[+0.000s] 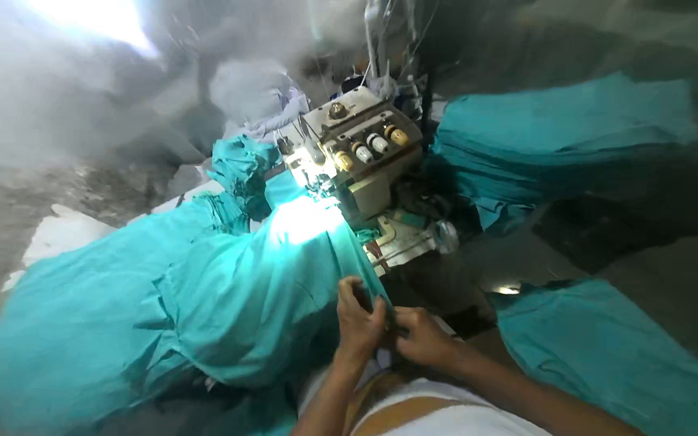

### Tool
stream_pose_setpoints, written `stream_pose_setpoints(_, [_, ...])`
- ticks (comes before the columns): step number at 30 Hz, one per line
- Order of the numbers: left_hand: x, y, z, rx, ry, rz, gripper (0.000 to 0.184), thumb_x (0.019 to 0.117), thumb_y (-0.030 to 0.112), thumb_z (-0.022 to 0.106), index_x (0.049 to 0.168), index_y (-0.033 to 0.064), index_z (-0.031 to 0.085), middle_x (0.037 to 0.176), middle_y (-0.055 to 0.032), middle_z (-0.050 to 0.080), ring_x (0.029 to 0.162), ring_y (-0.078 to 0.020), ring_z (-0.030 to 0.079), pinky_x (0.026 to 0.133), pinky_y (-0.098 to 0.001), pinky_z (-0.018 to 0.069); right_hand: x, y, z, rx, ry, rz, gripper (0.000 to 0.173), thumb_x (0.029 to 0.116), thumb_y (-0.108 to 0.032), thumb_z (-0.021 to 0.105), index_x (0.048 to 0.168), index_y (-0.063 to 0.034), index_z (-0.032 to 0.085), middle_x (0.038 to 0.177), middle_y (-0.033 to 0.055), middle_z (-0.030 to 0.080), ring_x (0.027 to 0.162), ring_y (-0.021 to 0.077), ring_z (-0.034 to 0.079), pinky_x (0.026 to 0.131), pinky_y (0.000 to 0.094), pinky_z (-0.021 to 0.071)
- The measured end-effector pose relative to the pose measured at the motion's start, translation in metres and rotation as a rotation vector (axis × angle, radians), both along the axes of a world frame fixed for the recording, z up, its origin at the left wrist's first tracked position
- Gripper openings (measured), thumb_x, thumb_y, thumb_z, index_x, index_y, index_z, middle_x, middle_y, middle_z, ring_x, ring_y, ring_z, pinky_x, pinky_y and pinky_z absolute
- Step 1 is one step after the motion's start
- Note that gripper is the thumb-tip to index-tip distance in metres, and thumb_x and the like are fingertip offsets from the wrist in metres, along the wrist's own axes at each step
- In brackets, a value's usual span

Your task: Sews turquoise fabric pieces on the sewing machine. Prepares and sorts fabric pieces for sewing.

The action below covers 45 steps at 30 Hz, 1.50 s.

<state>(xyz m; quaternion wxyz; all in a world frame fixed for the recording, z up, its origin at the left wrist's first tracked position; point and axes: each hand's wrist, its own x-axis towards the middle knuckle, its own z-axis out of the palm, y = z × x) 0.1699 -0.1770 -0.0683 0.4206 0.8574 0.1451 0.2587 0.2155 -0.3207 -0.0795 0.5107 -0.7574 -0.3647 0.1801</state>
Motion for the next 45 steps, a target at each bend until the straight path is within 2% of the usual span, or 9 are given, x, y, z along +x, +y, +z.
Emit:
stream_pose_setpoints(2, [-0.025,-0.018,-0.023,-0.45,0.235,0.084,0.041,0.0854,0.0,0.065,0.123,-0.0115,0.054,0.104,-0.0205,0.066,0.091,-0.0211,0.067,0.08,-0.0376,0.0564,-0.013,-0.013,-0.009,-0.006,-0.039,-0.018,0.024,0.0843,0.001,0.064,0.104,0.0075,0.076,0.095,0.0236,0.073,0.086,0.0327,0.073,0.082,0.044,0.0595])
stream_pose_setpoints(4, [-0.043,-0.019,-0.041,-0.576,0.304,0.13,0.029,0.0898,0.0,0.063,0.117,-0.011,0.063,0.103,-0.0192,0.069,0.093,-0.0198,0.068,0.085,-0.0386,0.0567,-0.015,-0.024,-0.014,-0.049,0.03,-0.021,0.03,0.0896,0.002,0.058,0.114,0.0046,0.075,0.099,0.0229,0.074,0.09,0.0315,0.072,0.085,0.0423,0.0575])
stream_pose_setpoints(8, [-0.075,-0.027,-0.032,0.07,-0.241,-0.024,0.014,0.0807,0.005,0.069,0.091,-0.004,0.067,0.092,-0.0134,0.07,0.093,-0.0145,0.068,0.086,-0.0257,0.0551,-0.029,-0.041,0.007,0.037,0.154,-0.041,0.032,0.0959,0.004,0.053,0.122,0.0041,0.071,0.117,0.0174,0.073,0.105,0.0153,0.071,0.094,0.0281,0.0552])
stream_pose_setpoints(11, [-0.08,-0.029,-0.028,0.431,-0.505,-0.231,0.007,0.0954,0.019,0.066,0.101,0.0138,0.065,0.101,-0.0031,0.066,0.104,-0.0159,0.06,0.099,-0.0253,0.046,-0.044,-0.052,0.032,0.114,0.285,-0.059,0.031,0.0932,0.004,0.054,0.12,0.0084,0.069,0.112,0.0144,0.073,0.093,0.0013,0.068,0.085,0.0171,0.0544])
stream_pose_setpoints(18, [-0.085,-0.034,-0.044,0.573,-0.477,-0.343,0.015,0.0981,0.018,0.065,0.108,0.0117,0.073,0.103,-0.0063,0.068,0.1,-0.0198,0.059,0.097,-0.0279,0.0444,-0.046,-0.064,0.032,0.076,0.485,-0.046,0.032,0.0932,0.007,0.047,0.117,0.0076,0.069,0.106,0.0062,0.073,0.091,-0.0046,0.065,0.085,0.0149,0.0527])
stream_pose_setpoints(22, [-0.084,-0.039,-0.043,0.628,-0.434,-0.31,0.03,0.0902,0.035,0.07,0.11,0.0127,0.074,0.108,-0.0072,0.066,0.102,-0.0192,0.059,0.098,-0.0298,0.0412,-0.045,-0.06,0.033,0.149,0.569,-0.064,0.022,0.0964,0.0,0.052,0.111,0.0046,0.069,0.096,0.0001,0.073,0.085,-0.0025,0.066,0.081,0.0179,0.0564])
stream_pose_setpoints(28, [-0.077,0.002,-0.038,0.516,-0.561,0.034,0.019,0.1025,0.035,0.055,0.109,0.0184,0.049,0.121,-0.0015,0.05,0.121,-0.0078,0.051,0.106,-0.0204,0.0392,-0.047,-0.068,0.064,0.216,0.361,0.047,0.015,0.094,-0.002,0.059,0.102,-0.0002,0.072,0.086,-0.0078,0.072,0.077,-0.0093,0.064,0.073,0.0112,0.0551])
stream_pose_setpoints(34, [-0.067,0.057,-0.049,0.76,-0.458,0.07,0.017,0.1048,0.028,0.053,0.12,0.0282,0.061,0.11,-0.0051,0.051,0.098,-0.019,0.054,0.09,-0.0269,0.0437,-0.033,-0.047,0.05,0.145,0.34,-0.045,0.033,0.095,0.003,0.056,0.126,0.0129,0.063,0.106,0.0102,0.075,0.087,-0.0017,0.071,0.082,0.0161,0.058])
stream_pose_setpoints(45, [-0.027,0.128,-0.001,1.007,-0.388,-0.105,0.024,0.1051,0.021,0.05,0.123,0.0268,0.064,0.125,-0.0017,0.058,0.112,-0.0207,0.05,0.101,-0.0341,0.0311,0.024,0.026,0.049,0.247,0.124,-0.097,0.04,0.0932,0.005,0.056,0.133,0.0117,0.06,0.122,0.0174,0.071,0.091,-0.0007,0.07,0.082,0.0144,0.0559])
